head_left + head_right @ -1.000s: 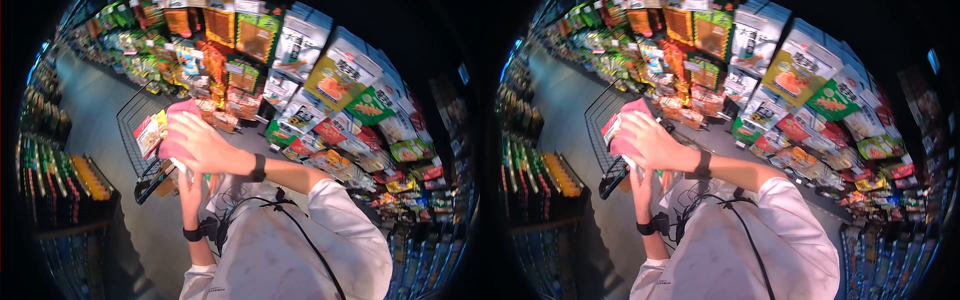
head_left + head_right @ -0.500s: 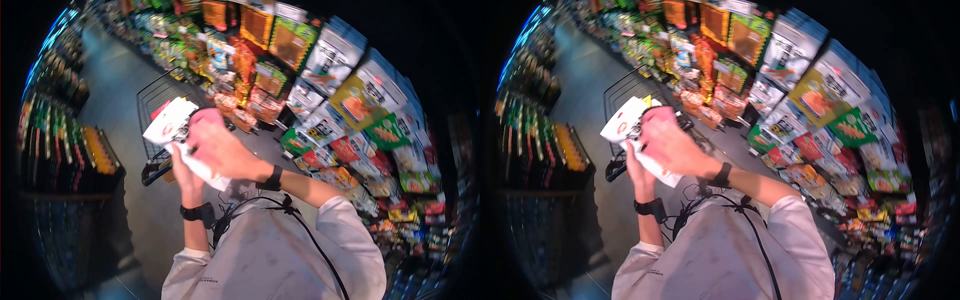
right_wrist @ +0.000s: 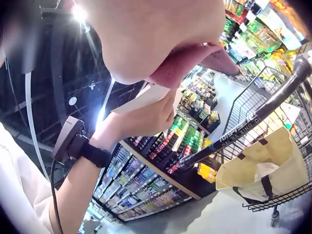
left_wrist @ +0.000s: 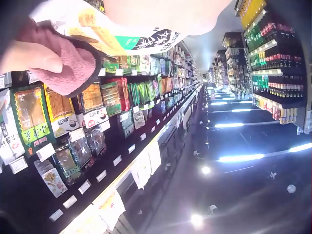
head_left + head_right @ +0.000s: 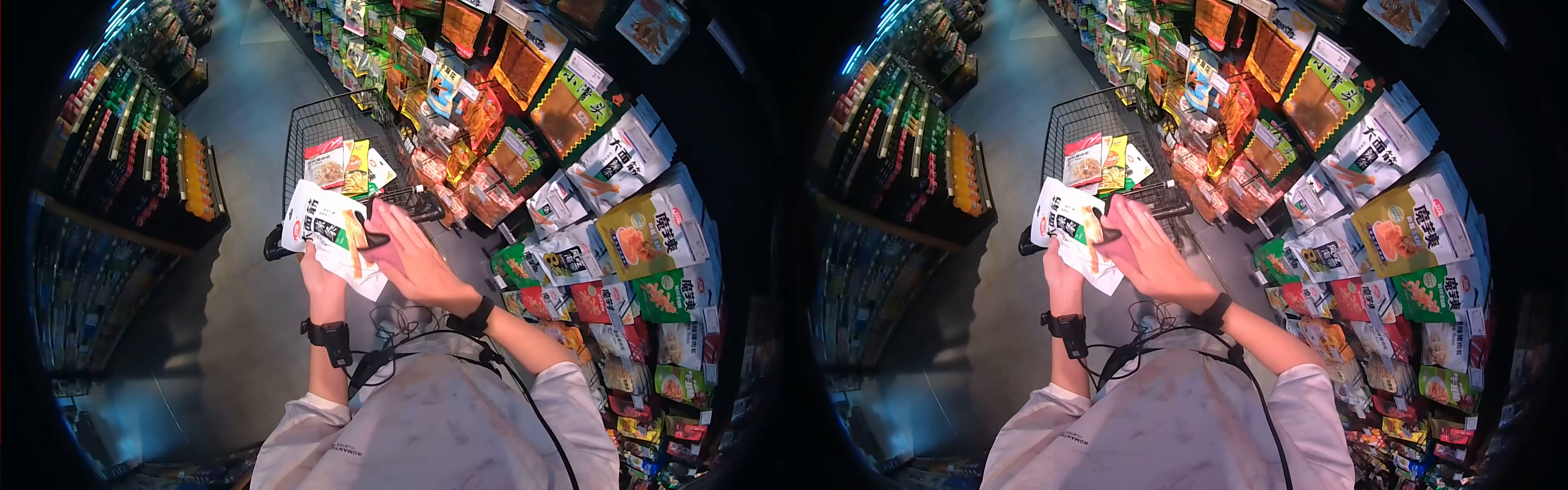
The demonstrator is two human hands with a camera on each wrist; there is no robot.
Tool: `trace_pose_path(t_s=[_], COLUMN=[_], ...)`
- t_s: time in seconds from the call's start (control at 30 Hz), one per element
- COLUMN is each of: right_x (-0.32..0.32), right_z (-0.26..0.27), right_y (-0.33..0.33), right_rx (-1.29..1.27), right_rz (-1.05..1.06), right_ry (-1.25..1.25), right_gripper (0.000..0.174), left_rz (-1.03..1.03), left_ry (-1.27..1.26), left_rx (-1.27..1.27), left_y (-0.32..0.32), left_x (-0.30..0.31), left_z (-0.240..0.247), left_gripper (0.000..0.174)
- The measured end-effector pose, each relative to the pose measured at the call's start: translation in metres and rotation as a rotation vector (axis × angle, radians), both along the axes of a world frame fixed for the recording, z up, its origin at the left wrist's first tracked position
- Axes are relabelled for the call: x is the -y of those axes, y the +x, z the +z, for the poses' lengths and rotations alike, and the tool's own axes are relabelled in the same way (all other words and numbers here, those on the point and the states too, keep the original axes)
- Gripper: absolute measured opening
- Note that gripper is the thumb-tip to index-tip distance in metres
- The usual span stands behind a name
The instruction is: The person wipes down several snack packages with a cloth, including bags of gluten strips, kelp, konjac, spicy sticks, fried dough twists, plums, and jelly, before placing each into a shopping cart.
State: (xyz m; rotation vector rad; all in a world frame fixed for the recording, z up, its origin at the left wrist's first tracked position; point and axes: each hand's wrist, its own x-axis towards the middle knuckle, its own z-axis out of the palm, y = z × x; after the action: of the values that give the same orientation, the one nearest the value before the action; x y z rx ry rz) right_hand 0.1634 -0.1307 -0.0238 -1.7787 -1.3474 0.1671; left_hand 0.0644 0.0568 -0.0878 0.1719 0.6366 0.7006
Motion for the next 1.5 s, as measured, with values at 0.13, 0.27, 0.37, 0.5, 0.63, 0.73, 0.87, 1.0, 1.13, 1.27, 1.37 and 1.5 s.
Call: trace_pose_path(t_s=[0.13,0.27,0.37,0.5,0.63,0.73,0.87,1.0,1.13,1.27,1.37,1.5], right_x=[-0.011,-0.017,-0.038,-0.049,-0.051,-0.061,-0.071,-0.082,-0.101,-0.127,-0.140,-0.127], right_z=[-0.003,0.003,-0.019,-0.007,-0.006,-0.017,-0.003,0.018,0.026,0.025,0.024,0.028], right_y=[-0.026,-0.037,-0.029,-0.011,-0.023,-0.028,-0.049,-0.093,-0.116,-0.109,-0.099,-0.101], right_rx=[0.255,0.234,0.014,-0.825,-1.033,-0.843,-0.384,-0.338,-0.313,-0.212,-0.295,-0.151], right_rz=[0.268,0.483,0.132,0.343,0.366,0.231,0.215,0.487,0.435,0.295,0.208,0.348], right_ry=[-0.059,-0.106,0.035,-0.193,-0.235,-0.116,0.082,0.015,0.016,0.005,0.137,0.022], right_gripper=[0.072,0.073,0.057,0.036,0.029,0.032,0.062,0.055,0.065,0.065,0.056,0.054], left_rz=[0.061,0.073,0.102,-0.023,-0.048,0.126,0.186,0.184,0.072,0.058,-0.303,-0.324], left_ry=[0.000,0.042,0.002,0.124,0.186,0.557,0.671,0.366,0.361,0.711,0.593,0.599], left_rx=[-0.258,-0.123,0.054,0.185,0.099,-0.421,-0.423,-0.096,0.143,0.144,-0.113,-0.063], left_y=[-0.020,-0.047,-0.059,-0.073,-0.081,-0.086,-0.085,-0.094,-0.104,-0.084,-0.120,-0.129], left_x=[-0.019,-0.030,-0.022,-0.023,-0.023,-0.029,-0.004,-0.017,-0.022,0.009,0.014,0.007], left_z=[-0.005,0.002,0.017,0.026,0.028,0.014,0.058,0.064,0.054,0.036,0.032,0.026], left_gripper=[0.047,0.045,0.044,0.045,0.047,0.058,0.082,0.068,0.072,0.066,0.060,0.056])
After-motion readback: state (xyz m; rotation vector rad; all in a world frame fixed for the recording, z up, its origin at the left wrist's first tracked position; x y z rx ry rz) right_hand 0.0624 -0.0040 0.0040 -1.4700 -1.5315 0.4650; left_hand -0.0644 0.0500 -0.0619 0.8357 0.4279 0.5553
